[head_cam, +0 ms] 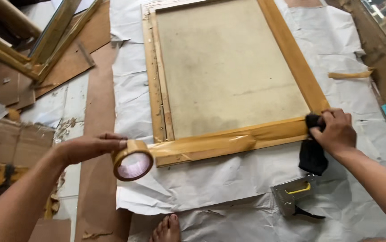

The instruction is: The person applies clear packing tape along the edges of a wooden frame and wipes the taped areas with a black cloth. The person repeatedly tapes and wipes the frame's perimeter, smoothing the tape and cleaning the surface.

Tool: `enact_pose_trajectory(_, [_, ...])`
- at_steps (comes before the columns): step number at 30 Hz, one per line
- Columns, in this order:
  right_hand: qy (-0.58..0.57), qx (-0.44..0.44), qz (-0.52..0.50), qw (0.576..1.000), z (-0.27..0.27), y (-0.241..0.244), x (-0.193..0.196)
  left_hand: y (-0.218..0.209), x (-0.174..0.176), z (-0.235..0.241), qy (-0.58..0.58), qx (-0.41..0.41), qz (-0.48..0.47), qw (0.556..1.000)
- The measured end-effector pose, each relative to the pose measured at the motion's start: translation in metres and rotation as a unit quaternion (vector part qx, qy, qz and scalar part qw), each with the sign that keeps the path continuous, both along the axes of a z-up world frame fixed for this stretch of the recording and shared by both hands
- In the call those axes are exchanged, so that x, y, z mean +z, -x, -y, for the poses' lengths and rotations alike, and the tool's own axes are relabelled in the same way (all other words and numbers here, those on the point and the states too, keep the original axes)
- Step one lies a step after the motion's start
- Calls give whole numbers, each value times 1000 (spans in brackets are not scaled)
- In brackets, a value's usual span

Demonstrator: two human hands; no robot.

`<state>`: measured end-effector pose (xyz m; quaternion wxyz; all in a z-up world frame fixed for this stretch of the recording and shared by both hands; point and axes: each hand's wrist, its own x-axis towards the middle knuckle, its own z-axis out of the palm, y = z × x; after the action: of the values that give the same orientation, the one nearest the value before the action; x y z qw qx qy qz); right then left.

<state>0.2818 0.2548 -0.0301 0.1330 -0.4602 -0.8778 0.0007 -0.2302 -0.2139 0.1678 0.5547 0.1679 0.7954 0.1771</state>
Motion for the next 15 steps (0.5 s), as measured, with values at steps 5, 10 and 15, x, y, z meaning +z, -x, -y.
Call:
enact_pose_trajectory(5, [30,-29,51,998,-8,-17,-28,7,-51,4,-96,-260,-62,959])
enact_pose_trajectory(10, [52,-34,63,996,-11,-11,-26,-1,-105,6,-77,-217,-118,966])
enact_pose_trajectory(15, [-56,19,67,996,-19,-18,-42,13,-143,9,-138,-219,-118,959])
